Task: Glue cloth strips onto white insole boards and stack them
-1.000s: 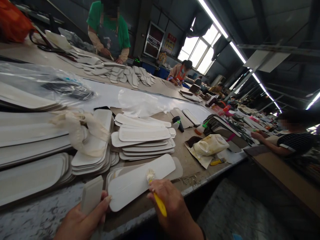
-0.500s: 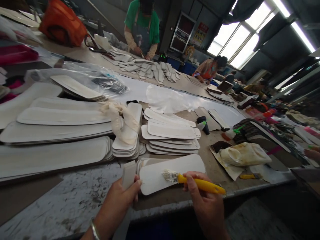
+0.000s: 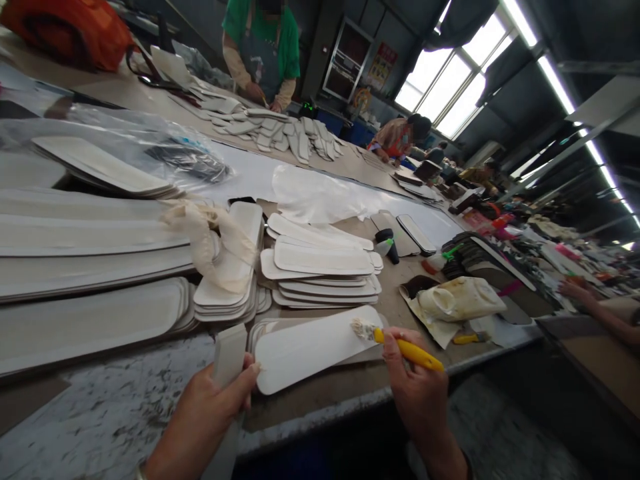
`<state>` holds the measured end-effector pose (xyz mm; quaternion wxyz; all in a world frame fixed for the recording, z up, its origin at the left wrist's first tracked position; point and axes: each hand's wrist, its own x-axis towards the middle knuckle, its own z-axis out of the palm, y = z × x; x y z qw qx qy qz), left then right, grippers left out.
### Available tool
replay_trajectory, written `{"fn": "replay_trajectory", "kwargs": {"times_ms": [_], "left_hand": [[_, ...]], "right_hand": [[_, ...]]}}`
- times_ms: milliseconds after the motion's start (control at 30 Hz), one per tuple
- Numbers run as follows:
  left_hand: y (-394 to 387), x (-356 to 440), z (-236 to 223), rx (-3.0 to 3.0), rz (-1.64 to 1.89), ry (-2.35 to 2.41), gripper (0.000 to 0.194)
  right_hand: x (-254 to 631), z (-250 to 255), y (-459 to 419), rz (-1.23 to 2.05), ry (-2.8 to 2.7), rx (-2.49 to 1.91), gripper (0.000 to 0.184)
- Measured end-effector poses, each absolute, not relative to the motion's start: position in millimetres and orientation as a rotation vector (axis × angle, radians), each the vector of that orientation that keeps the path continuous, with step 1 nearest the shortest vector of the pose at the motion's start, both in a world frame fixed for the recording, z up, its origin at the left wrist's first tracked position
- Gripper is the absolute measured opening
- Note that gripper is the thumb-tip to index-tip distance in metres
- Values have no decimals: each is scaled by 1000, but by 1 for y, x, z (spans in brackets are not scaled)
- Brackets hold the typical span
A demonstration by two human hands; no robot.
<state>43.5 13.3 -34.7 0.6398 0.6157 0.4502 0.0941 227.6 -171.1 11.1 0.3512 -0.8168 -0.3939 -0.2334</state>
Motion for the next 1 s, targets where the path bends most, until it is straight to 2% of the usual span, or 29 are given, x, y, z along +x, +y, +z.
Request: {"fn": "replay_trajectory", "kwargs": {"times_ms": [100,267,333,500,767,1000], "left_hand": [[12,44,-38,1411,214,1026,44],[8,44,-45,1381,266,1059,46],[8,43,-46,1368,275,1075,48],[6,43,-44,1368,293,1105,47],[11,44,-29,1480,210,1023,39],[7,49,-14,1311,254,1030,33]], "right_hand": [[207,8,-163,-567,-1132,-2040,8],[162,6,-146,-136,-1238,-1784,15],[165,11,-151,-133,-1240,-1755,19],[192,19,-165,-413,-1309,-1964,19],[138,7,-131,-54,-1462,-1554,9],[153,11,-135,60,-1152,-1628,12]]}}
